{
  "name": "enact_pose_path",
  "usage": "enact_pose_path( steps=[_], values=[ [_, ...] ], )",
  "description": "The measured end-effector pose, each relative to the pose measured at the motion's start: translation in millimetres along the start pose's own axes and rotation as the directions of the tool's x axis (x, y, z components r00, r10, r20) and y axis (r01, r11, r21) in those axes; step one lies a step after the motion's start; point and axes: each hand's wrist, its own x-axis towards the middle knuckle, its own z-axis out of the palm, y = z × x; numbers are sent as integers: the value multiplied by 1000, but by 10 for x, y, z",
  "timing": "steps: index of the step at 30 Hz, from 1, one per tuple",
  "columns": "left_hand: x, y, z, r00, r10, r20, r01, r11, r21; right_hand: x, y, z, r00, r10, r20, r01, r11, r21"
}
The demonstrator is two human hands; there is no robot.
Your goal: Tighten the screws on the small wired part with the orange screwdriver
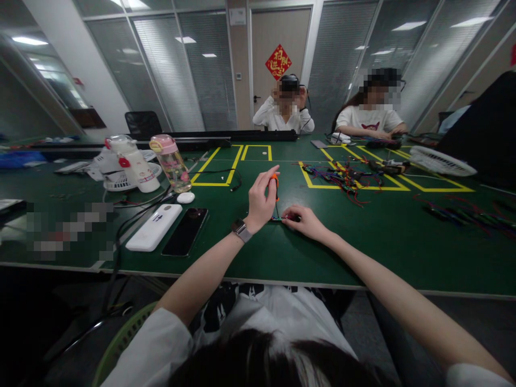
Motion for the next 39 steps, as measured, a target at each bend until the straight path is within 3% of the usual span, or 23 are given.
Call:
enact_pose_path(
  steps=[21, 32, 39],
  values=[
    [6, 40, 33, 999, 19, -35, -17, 998, 57, -10, -8, 2, 1000, 3, -16, -4, 1000, -12],
    [75, 19, -35, 967, -26, 255, 80, 976, -200, -9, -2, -1, 1000, 10, 1, -10, 1000, 2],
    [120, 26, -58, 962, -65, 264, 127, 966, -225, -13, 3, 8, 1000, 13, -3, -13, 1000, 14]
  ],
)
